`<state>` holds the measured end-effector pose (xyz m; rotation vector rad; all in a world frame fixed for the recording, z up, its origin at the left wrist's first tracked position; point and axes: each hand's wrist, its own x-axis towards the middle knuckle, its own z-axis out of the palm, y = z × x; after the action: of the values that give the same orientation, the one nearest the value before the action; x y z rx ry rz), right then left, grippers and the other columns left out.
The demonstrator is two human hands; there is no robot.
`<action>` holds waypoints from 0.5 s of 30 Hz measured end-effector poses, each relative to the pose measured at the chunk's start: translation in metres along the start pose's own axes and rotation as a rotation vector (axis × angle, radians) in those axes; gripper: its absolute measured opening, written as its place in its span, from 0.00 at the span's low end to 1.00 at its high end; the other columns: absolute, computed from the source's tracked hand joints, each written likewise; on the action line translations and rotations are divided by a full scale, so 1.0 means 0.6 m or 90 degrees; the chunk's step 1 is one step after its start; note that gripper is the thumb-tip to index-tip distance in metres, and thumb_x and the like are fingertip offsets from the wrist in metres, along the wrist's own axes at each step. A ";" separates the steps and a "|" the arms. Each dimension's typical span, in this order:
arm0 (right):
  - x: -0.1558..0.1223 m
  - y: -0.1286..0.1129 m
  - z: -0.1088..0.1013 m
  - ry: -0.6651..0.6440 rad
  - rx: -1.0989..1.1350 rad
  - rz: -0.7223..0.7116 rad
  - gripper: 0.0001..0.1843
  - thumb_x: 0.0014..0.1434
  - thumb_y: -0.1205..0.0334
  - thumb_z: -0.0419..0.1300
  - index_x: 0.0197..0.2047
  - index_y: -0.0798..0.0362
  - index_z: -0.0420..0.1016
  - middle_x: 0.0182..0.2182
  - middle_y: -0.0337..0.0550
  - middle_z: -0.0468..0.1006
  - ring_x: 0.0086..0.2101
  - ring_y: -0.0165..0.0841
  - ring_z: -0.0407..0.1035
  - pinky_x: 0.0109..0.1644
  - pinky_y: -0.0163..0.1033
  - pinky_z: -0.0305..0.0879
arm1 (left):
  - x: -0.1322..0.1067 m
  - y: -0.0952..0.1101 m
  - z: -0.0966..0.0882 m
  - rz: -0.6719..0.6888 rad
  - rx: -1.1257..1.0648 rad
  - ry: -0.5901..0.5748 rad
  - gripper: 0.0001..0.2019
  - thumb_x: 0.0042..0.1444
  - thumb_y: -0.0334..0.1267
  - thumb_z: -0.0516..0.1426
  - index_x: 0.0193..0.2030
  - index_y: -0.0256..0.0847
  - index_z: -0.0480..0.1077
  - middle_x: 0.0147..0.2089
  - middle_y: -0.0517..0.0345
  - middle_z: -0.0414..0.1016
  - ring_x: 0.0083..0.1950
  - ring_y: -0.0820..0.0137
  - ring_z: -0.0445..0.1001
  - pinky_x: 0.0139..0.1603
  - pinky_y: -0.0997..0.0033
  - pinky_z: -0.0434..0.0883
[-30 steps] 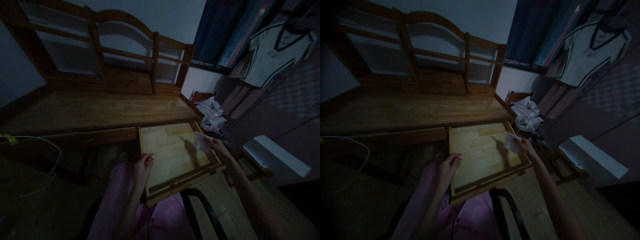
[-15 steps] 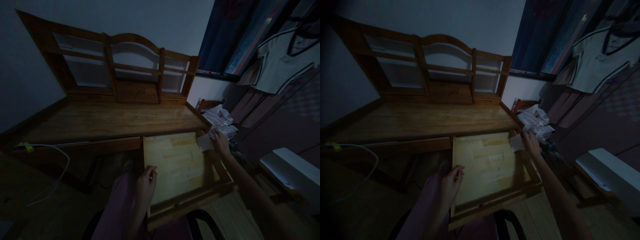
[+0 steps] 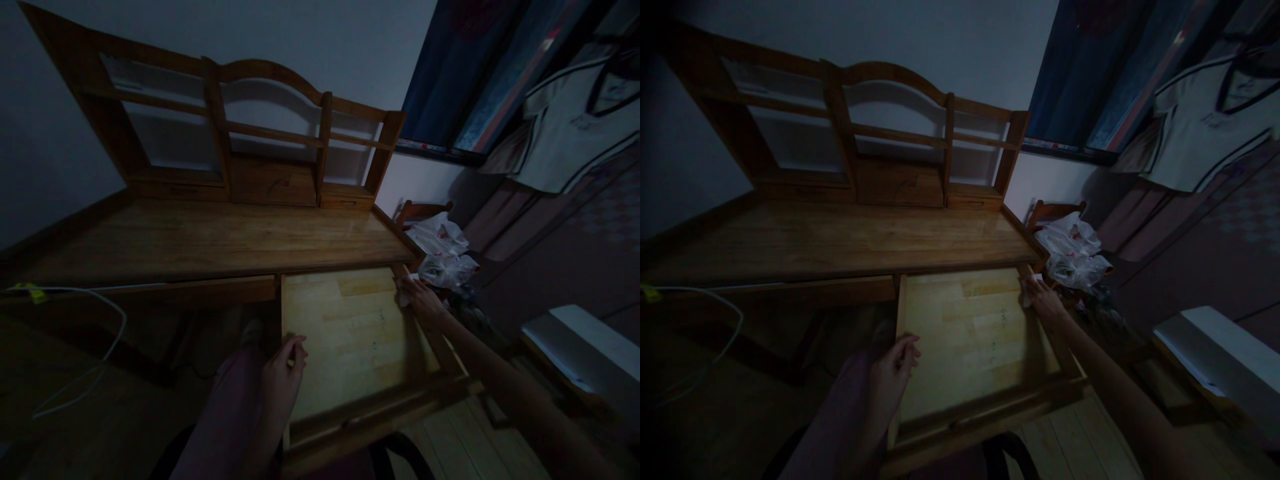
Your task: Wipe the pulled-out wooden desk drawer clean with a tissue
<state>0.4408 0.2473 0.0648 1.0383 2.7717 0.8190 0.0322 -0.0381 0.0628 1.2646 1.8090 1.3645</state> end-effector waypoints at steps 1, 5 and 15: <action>0.002 -0.002 0.003 -0.010 -0.005 0.006 0.30 0.56 0.72 0.53 0.64 0.62 0.66 0.64 0.56 0.65 0.67 0.44 0.51 0.70 0.52 0.50 | -0.001 0.000 0.000 0.001 -0.003 0.004 0.15 0.64 0.46 0.50 0.46 0.43 0.74 0.33 0.57 0.79 0.29 0.70 0.79 0.28 0.75 0.72; -0.012 -0.011 -0.002 -0.025 0.035 0.026 0.31 0.56 0.74 0.51 0.64 0.61 0.66 0.64 0.56 0.66 0.67 0.44 0.52 0.70 0.54 0.49 | -0.005 -0.003 0.003 0.029 0.000 0.018 0.15 0.64 0.45 0.50 0.46 0.43 0.75 0.33 0.57 0.79 0.29 0.71 0.78 0.28 0.76 0.73; -0.082 -0.033 -0.046 -0.071 0.204 0.066 0.28 0.55 0.76 0.50 0.59 0.59 0.72 0.60 0.59 0.71 0.62 0.43 0.62 0.67 0.51 0.56 | -0.008 -0.010 0.000 0.031 0.004 0.016 0.15 0.65 0.45 0.50 0.47 0.43 0.75 0.31 0.58 0.79 0.29 0.70 0.79 0.30 0.75 0.73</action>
<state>0.4603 0.1914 0.0726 1.2423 2.8301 0.3168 0.0322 -0.0429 0.0567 1.3084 1.8115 1.4089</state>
